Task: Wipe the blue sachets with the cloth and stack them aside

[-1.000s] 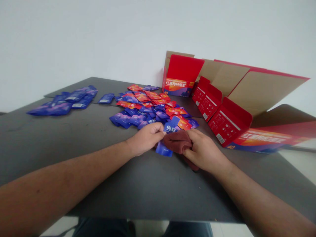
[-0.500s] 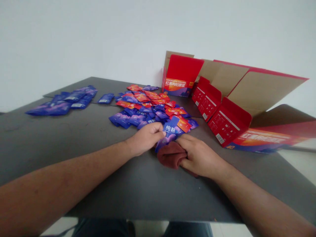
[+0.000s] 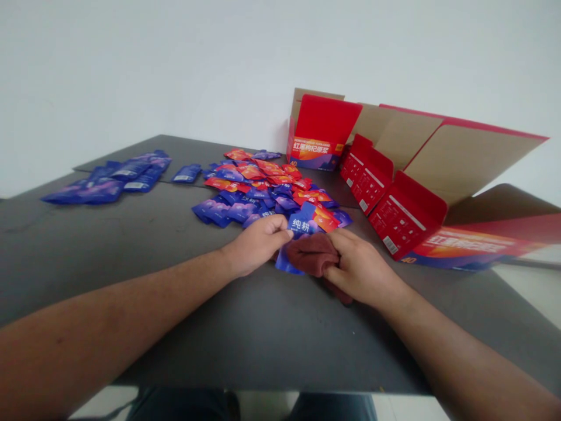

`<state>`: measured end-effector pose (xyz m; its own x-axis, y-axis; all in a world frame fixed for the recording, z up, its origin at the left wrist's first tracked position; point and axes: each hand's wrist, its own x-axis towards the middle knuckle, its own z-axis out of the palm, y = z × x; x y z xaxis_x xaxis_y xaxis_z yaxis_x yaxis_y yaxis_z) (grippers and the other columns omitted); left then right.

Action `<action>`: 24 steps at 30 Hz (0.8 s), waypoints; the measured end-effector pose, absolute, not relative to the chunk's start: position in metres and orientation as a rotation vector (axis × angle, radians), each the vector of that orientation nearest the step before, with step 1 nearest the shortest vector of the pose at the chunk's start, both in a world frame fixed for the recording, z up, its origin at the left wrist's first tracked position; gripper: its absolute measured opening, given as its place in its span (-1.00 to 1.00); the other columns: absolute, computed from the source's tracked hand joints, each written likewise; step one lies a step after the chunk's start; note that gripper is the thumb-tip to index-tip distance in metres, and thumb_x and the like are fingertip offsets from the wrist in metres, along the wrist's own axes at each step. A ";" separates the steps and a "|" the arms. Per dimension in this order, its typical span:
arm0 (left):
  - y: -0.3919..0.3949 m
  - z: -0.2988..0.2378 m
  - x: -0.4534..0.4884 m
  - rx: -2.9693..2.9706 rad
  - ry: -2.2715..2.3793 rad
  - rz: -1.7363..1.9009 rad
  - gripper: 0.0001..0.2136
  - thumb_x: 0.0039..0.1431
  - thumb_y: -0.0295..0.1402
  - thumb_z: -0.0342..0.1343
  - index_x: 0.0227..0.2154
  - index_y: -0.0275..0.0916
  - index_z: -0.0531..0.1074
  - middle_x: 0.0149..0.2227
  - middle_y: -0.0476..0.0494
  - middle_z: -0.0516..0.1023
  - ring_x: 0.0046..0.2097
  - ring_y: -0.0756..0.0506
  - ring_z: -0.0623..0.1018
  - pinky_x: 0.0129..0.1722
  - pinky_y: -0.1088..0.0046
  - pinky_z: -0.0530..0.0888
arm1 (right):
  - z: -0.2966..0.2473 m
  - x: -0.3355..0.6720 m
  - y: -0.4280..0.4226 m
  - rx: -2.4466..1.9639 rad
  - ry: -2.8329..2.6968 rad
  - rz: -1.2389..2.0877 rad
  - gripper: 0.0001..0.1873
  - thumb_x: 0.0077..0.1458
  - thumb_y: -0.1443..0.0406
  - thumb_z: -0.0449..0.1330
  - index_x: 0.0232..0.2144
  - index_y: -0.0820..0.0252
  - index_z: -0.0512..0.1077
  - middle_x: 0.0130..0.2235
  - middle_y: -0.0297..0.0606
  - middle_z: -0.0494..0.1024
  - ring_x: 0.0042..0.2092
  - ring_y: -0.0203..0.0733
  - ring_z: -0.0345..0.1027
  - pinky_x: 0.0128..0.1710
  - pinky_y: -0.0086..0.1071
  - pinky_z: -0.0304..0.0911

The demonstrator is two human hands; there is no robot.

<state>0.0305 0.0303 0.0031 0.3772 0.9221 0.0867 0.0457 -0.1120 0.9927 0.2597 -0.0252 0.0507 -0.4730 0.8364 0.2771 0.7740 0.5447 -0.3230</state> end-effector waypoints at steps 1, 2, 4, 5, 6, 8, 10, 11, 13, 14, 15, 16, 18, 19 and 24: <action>0.030 0.003 0.031 1.494 0.922 0.958 -0.76 0.28 -0.21 0.15 -0.42 -0.19 0.26 -0.53 0.11 0.25 -0.53 0.05 0.25 -0.53 0.52 0.19 | 0.051 0.260 -0.025 -1.317 -2.371 0.211 -0.85 0.04 0.41 0.22 -0.30 0.12 0.37 -0.25 -0.27 0.49 -0.18 -0.12 0.40 -0.20 -0.30 0.25; 0.030 0.004 0.031 1.510 0.929 0.963 -0.76 0.28 -0.21 0.15 -0.42 -0.19 0.27 -0.53 0.10 0.25 -0.52 0.05 0.25 -0.52 0.51 0.19 | 0.051 0.259 -0.025 -1.296 -2.396 0.225 -0.85 0.04 0.41 0.22 -0.31 0.12 0.37 -0.25 -0.28 0.49 -0.18 -0.13 0.40 -0.20 -0.30 0.25; 0.028 0.007 0.031 1.560 0.946 0.996 -0.75 0.27 -0.23 0.15 -0.44 -0.20 0.26 -0.52 0.09 0.25 -0.51 0.05 0.24 -0.50 0.50 0.19 | 0.051 0.258 -0.025 -1.222 -2.505 0.276 -0.85 0.04 0.42 0.21 -0.31 0.12 0.37 -0.24 -0.28 0.49 -0.17 -0.13 0.39 -0.19 -0.31 0.26; 0.028 0.009 0.031 1.585 0.958 1.017 -0.75 0.27 -0.24 0.15 -0.45 -0.20 0.26 -0.52 0.09 0.25 -0.50 0.05 0.24 -0.49 0.50 0.18 | 0.052 0.257 -0.026 -1.199 -2.545 0.291 -0.85 0.04 0.42 0.21 -0.31 0.12 0.37 -0.23 -0.28 0.48 -0.18 -0.13 0.39 -0.19 -0.31 0.26; 0.027 0.011 0.031 1.607 0.974 1.036 -0.74 0.26 -0.24 0.15 -0.46 -0.21 0.25 -0.51 0.09 0.25 -0.49 0.05 0.23 -0.49 0.50 0.18 | 0.052 0.257 -0.026 -1.204 -2.554 0.284 -0.85 0.04 0.41 0.22 -0.32 0.12 0.36 -0.23 -0.27 0.48 -0.18 -0.13 0.39 -0.19 -0.30 0.26; 0.024 0.014 0.032 1.636 1.011 1.055 -0.74 0.28 -0.25 0.13 -0.47 -0.20 0.24 -0.52 0.09 0.24 -0.48 0.04 0.23 -0.47 0.49 0.18 | 0.053 0.258 -0.027 -1.278 -2.474 0.216 -0.85 0.03 0.41 0.22 -0.32 0.12 0.36 -0.24 -0.26 0.47 -0.19 -0.11 0.39 -0.21 -0.28 0.26; 0.021 0.017 0.034 1.662 1.050 1.045 -0.75 0.30 -0.25 0.10 -0.46 -0.20 0.24 -0.53 0.09 0.25 -0.48 0.03 0.25 -0.46 0.48 0.19 | 0.054 0.259 -0.027 -1.337 -2.348 0.134 -0.85 0.03 0.39 0.23 -0.32 0.12 0.35 -0.25 -0.25 0.47 -0.20 -0.09 0.39 -0.21 -0.27 0.26; 0.020 0.018 0.034 1.687 1.068 1.037 -0.75 0.30 -0.26 0.09 -0.47 -0.20 0.25 -0.53 0.08 0.26 -0.47 0.02 0.26 -0.45 0.47 0.20 | 0.054 0.258 -0.027 -1.332 -2.322 0.121 -0.85 0.04 0.39 0.22 -0.30 0.12 0.36 -0.25 -0.24 0.48 -0.18 -0.08 0.39 -0.20 -0.26 0.27; 0.017 0.021 0.035 1.755 1.087 1.019 -0.76 0.30 -0.28 0.09 -0.48 -0.21 0.26 -0.51 0.06 0.29 -0.43 0.01 0.29 -0.41 0.46 0.22 | 0.054 0.256 -0.030 -1.270 -2.373 0.164 -0.83 0.05 0.40 0.22 -0.26 0.12 0.38 -0.20 -0.23 0.50 -0.14 -0.08 0.41 -0.16 -0.26 0.29; 0.016 0.023 0.035 1.789 1.092 1.012 -0.76 0.29 -0.29 0.09 -0.48 -0.21 0.27 -0.49 0.05 0.31 -0.41 0.00 0.30 -0.38 0.45 0.23 | 0.053 0.254 -0.032 -1.226 -2.438 0.203 -0.83 0.05 0.40 0.22 -0.26 0.12 0.39 -0.18 -0.23 0.50 -0.13 -0.09 0.41 -0.15 -0.27 0.29; 0.015 0.024 0.035 1.816 1.098 1.006 -0.76 0.29 -0.30 0.10 -0.49 -0.22 0.28 -0.48 0.05 0.33 -0.39 0.00 0.31 -0.37 0.44 0.24 | 0.053 0.252 -0.033 -1.184 -2.508 0.238 -0.84 0.06 0.40 0.22 -0.27 0.12 0.39 -0.17 -0.24 0.51 -0.13 -0.10 0.41 -0.16 -0.28 0.29; 0.015 0.025 0.035 1.833 1.102 1.001 -0.77 0.28 -0.31 0.10 -0.49 -0.22 0.28 -0.47 0.04 0.34 -0.38 -0.01 0.32 -0.35 0.44 0.24 | 0.053 0.251 -0.035 -1.160 -2.559 0.258 -0.85 0.06 0.40 0.22 -0.28 0.11 0.39 -0.17 -0.25 0.51 -0.14 -0.11 0.41 -0.17 -0.29 0.29; 0.015 0.026 0.035 1.844 1.114 1.008 -0.76 0.29 -0.31 0.10 -0.49 -0.22 0.28 -0.47 0.05 0.34 -0.38 -0.01 0.32 -0.34 0.43 0.24 | 0.054 0.249 -0.036 -1.185 -2.561 0.232 -0.87 0.06 0.40 0.23 -0.31 0.12 0.38 -0.19 -0.25 0.50 -0.17 -0.12 0.40 -0.19 -0.29 0.28; 0.015 0.026 0.035 1.843 1.120 1.017 -0.75 0.29 -0.31 0.09 -0.50 -0.22 0.27 -0.48 0.05 0.33 -0.38 -0.01 0.32 -0.35 0.43 0.23 | 0.054 0.249 -0.036 -1.223 -2.520 0.199 -0.87 0.06 0.40 0.23 -0.31 0.12 0.38 -0.21 -0.25 0.50 -0.18 -0.11 0.40 -0.19 -0.28 0.28; 0.014 0.026 0.036 1.836 1.124 1.007 -0.76 0.28 -0.31 0.09 -0.50 -0.22 0.30 -0.48 0.04 0.34 -0.38 -0.02 0.33 -0.35 0.43 0.24 | 0.054 0.250 -0.036 -1.257 -2.486 0.180 -0.84 0.07 0.38 0.25 -0.25 0.14 0.41 -0.16 -0.20 0.51 -0.12 -0.07 0.41 -0.13 -0.25 0.32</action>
